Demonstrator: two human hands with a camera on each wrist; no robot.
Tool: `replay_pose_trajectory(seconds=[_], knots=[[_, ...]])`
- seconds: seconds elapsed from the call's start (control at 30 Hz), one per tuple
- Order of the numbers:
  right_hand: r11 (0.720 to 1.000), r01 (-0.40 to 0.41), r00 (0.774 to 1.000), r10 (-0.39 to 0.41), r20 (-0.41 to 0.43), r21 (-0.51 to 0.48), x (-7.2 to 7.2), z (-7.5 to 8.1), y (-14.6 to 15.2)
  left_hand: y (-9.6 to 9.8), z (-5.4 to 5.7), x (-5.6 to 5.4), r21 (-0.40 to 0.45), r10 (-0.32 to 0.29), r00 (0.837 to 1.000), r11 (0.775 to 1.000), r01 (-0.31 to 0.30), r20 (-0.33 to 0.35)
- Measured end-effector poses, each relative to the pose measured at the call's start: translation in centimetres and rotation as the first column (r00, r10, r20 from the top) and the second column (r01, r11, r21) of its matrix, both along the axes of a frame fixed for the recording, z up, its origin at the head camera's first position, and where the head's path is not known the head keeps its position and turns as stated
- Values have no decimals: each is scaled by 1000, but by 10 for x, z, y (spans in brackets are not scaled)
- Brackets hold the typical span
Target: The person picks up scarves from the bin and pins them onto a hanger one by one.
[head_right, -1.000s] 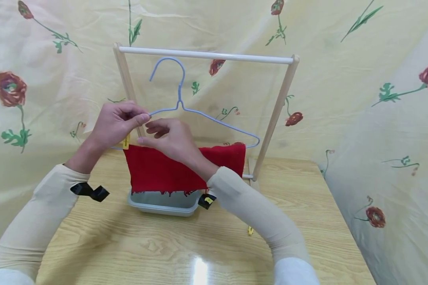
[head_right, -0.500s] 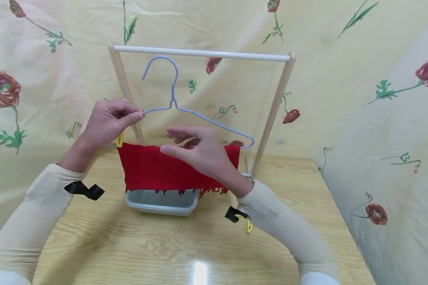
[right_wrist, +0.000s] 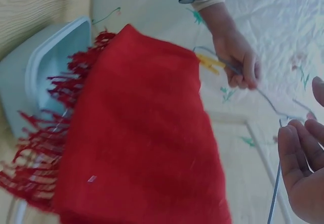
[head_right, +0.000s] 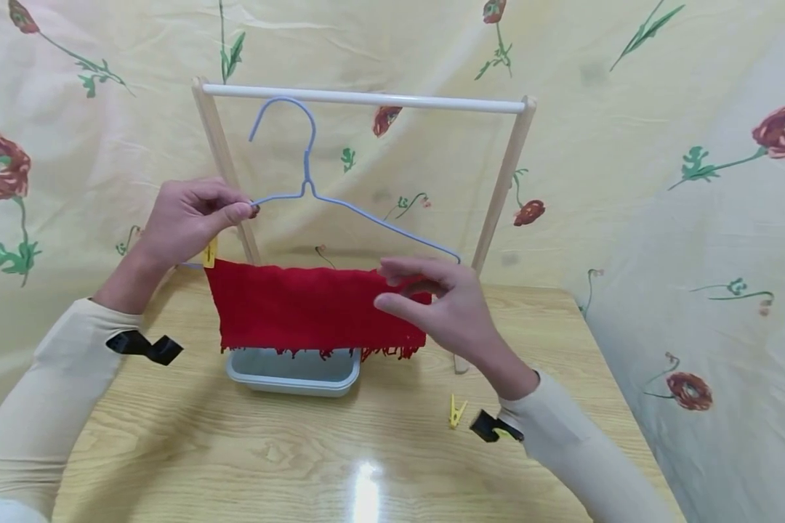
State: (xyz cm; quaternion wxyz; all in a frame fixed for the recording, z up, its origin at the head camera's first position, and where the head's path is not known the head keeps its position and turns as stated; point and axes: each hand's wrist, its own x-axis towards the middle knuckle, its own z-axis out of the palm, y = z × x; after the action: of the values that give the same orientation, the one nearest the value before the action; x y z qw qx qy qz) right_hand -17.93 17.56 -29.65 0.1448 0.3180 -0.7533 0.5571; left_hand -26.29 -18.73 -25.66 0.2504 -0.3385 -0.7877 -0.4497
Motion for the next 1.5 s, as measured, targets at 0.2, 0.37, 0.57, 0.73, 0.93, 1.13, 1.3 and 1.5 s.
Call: replay_pose_trajectory(seconds=[0.2, 0.37, 0.57, 0.73, 0.93, 1.13, 1.3, 1.5], knots=[[1000, 8, 1000, -8, 21, -29, 5, -22, 25, -3, 1, 1, 12, -7, 1000, 1000, 7, 1], [999, -28, 1000, 28, 7, -29, 5, -48, 44, -5, 0, 1, 17, -4, 1000, 1000, 4, 7], [1000, -14, 998, 12, 63, 26, 4, -85, 70, -6, 0, 1, 16, 0, 1000, 1000, 0, 14], [990, 13, 988, -35, 153, 143, 1, -115, 92, -7, -1, 1, 14, 0, 1000, 1000, 0, 12], [973, 17, 965, -77, 252, 232, -3, -144, 113, -6, -3, 2, 12, 4, 1000, 1000, -4, 17], [944, -31, 967, -55, 249, 328, -10, -171, 128, -4, -3, 2, 19, -7, 1000, 1000, 6, 14], [898, -37, 971, -71, 226, 439, -13, -182, 136, -2, -3, 3, 23, -12, 1000, 1000, 12, 20], [829, -90, 969, -57, 242, 551, -17, -185, 140, -2, -5, 3, 32, -17, 999, 999, 16, 28]])
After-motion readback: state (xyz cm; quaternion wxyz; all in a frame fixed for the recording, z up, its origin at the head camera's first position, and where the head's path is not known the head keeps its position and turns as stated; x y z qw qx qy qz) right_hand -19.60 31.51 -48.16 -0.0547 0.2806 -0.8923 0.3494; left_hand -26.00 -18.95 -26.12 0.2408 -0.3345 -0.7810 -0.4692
